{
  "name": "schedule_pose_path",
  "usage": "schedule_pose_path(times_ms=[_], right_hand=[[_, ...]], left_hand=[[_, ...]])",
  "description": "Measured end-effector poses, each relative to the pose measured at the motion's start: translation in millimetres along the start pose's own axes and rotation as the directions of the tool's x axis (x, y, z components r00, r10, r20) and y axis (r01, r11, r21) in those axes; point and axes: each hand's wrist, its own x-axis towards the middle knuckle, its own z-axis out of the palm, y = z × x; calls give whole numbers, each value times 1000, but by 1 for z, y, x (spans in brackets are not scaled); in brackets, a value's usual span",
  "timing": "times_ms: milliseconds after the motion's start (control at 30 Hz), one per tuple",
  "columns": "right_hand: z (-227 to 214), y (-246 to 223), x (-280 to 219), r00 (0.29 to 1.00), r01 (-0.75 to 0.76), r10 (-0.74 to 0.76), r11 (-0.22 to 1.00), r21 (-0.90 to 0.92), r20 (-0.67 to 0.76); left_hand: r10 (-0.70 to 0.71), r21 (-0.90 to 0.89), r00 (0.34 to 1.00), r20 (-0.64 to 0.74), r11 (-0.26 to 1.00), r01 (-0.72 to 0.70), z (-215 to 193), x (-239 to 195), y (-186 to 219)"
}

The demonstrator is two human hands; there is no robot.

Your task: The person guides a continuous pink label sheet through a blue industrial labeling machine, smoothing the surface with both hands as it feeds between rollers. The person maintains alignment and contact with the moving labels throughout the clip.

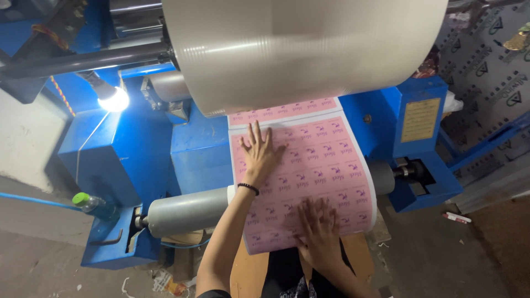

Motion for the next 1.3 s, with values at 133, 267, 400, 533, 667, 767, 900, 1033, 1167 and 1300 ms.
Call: schedule_pose_path(times_ms=[133, 267, 400, 533, 667, 767, 900, 1033, 1167, 1300], right_hand=[[-5, 8, -30, 1000, -3, 0, 993, 115, 31], [-9, 27, -45, 984, -175, 177, 972, 159, -2], [-5, 81, -15, 952, -262, 247, 963, -65, -184], [-4, 129, 20, 949, -268, 254, 962, -55, -188], [3, 154, 65, 958, -285, 279, 947, -147, -63], [9, 160, 104, 966, -252, 257, 953, -170, 7], [14, 146, 151, 941, -243, 286, 943, -226, 183], [20, 110, 188, 912, -219, 269, 958, -187, 309], [26, 79, 185, 894, -185, 260, 956, -228, 365], [27, 76, 153, 916, -187, 254, 955, -229, 310]], left_hand=[[13, -28, 1000, 5, 1000, -13, 5, -6, -4], [22, 23, 999, 28, 999, -22, 8, -38, 2], [25, 57, 1000, 11, 998, -26, 3, -68, 13], [57, 78, 997, -58, 996, -52, -1, -100, 21], [88, 80, 988, -127, 994, -78, 7, -133, 25], [128, 96, 965, -228, 989, -109, 16, -154, 27], [181, 239, 937, -298, 965, -110, 26, -180, 31], [162, 304, 955, -248, 949, -83, 33, -208, 34], [153, 177, 960, -236, 978, -112, 45, -233, 35], [141, -2, 968, -209, 990, -144, 63, -253, 29]])
